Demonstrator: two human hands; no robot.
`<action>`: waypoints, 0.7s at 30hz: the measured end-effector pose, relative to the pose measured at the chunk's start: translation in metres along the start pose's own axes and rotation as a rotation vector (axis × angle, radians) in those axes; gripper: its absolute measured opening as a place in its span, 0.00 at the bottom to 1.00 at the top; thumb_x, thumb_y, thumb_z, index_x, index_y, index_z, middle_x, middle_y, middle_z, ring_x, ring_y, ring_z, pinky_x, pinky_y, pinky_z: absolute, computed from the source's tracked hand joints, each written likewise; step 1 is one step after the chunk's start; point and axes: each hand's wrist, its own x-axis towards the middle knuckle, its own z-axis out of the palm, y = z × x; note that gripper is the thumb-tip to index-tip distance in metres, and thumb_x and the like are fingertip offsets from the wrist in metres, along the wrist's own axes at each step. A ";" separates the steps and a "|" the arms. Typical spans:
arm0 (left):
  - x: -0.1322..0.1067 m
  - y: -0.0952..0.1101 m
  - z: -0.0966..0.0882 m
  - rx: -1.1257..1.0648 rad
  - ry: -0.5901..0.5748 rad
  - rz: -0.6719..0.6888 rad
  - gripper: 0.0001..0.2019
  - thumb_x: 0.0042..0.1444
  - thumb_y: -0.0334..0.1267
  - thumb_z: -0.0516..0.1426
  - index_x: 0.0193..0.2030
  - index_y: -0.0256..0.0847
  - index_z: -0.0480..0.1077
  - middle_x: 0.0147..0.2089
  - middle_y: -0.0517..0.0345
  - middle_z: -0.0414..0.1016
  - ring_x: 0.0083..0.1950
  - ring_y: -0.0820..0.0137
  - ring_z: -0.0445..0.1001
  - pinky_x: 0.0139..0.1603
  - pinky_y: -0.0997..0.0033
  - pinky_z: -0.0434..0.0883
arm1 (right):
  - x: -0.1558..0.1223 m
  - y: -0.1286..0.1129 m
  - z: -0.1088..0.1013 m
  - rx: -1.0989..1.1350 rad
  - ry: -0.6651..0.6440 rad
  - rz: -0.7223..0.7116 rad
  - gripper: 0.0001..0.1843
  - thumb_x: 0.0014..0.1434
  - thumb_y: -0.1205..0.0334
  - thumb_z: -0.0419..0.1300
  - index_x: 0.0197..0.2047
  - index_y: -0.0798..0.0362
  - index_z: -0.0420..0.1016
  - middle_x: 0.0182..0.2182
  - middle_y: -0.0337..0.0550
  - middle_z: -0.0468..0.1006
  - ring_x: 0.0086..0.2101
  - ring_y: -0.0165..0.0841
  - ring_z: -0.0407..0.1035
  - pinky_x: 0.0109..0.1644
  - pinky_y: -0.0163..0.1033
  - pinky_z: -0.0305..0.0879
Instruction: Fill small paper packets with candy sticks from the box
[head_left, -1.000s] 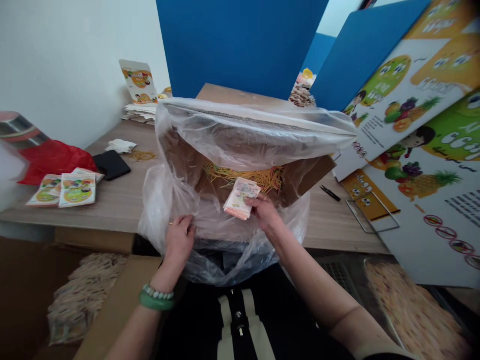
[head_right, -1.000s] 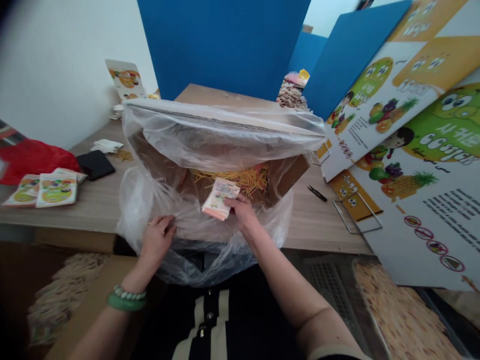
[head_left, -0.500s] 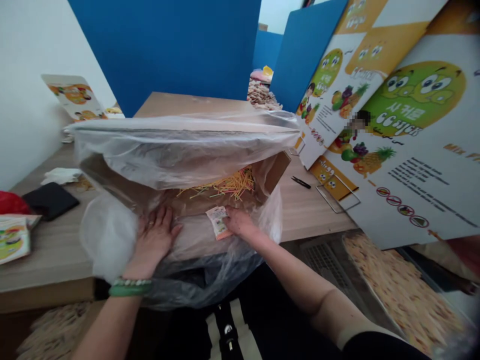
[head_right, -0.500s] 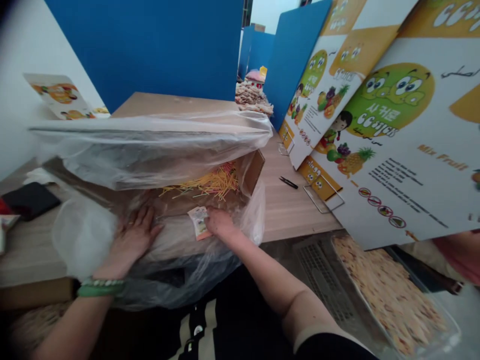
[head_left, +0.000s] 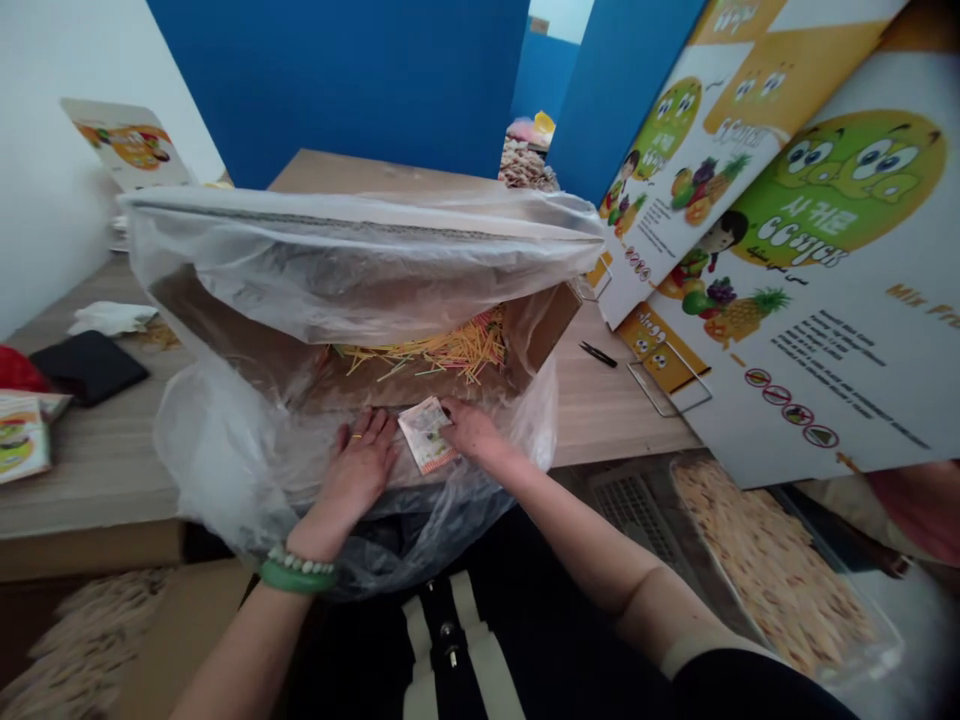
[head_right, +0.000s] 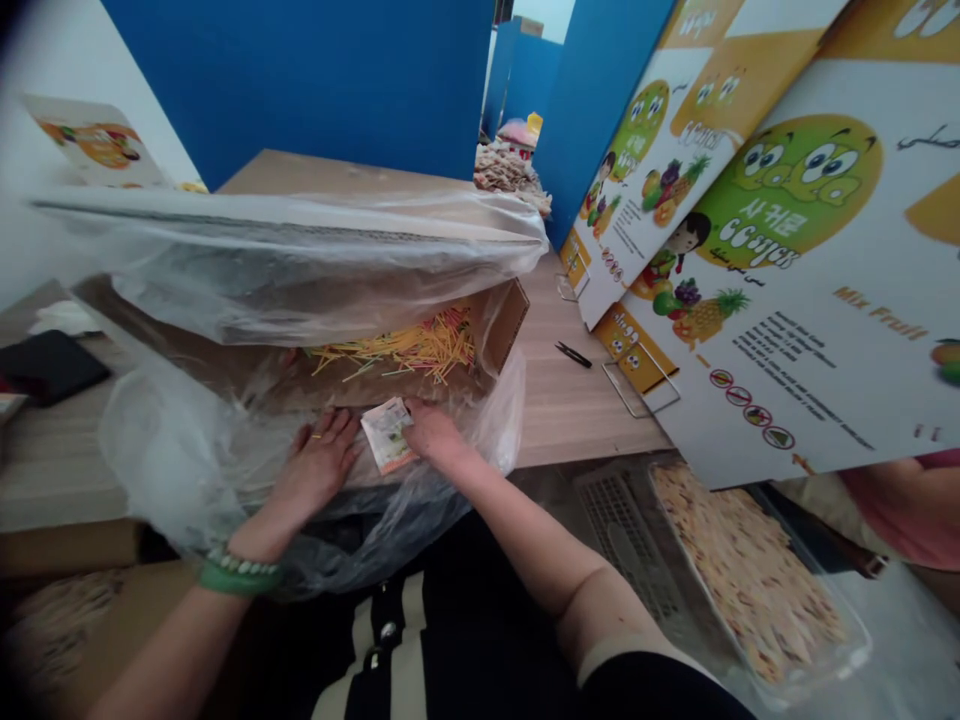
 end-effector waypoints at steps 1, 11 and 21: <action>-0.005 0.000 0.002 0.000 -0.005 0.009 0.25 0.69 0.39 0.45 0.69 0.34 0.61 0.72 0.43 0.59 0.75 0.51 0.49 0.70 0.38 0.51 | -0.002 0.000 0.002 -0.008 0.032 0.040 0.23 0.55 0.70 0.56 0.55 0.52 0.72 0.47 0.47 0.79 0.45 0.37 0.72 0.47 0.35 0.64; -0.028 -0.005 -0.008 -0.180 0.015 -0.028 0.19 0.64 0.35 0.51 0.58 0.39 0.74 0.65 0.43 0.69 0.70 0.51 0.61 0.69 0.39 0.52 | -0.014 0.018 0.008 0.196 0.315 0.025 0.07 0.55 0.66 0.53 0.30 0.51 0.72 0.29 0.38 0.74 0.34 0.32 0.66 0.39 0.34 0.57; -0.012 0.051 -0.044 -1.527 0.208 -0.456 0.25 0.41 0.46 0.68 0.46 0.36 0.77 0.41 0.47 0.82 0.37 0.59 0.79 0.37 0.63 0.76 | -0.031 -0.020 0.004 1.069 0.227 -0.074 0.09 0.46 0.60 0.62 0.27 0.51 0.64 0.22 0.32 0.65 0.24 0.28 0.60 0.31 0.32 0.59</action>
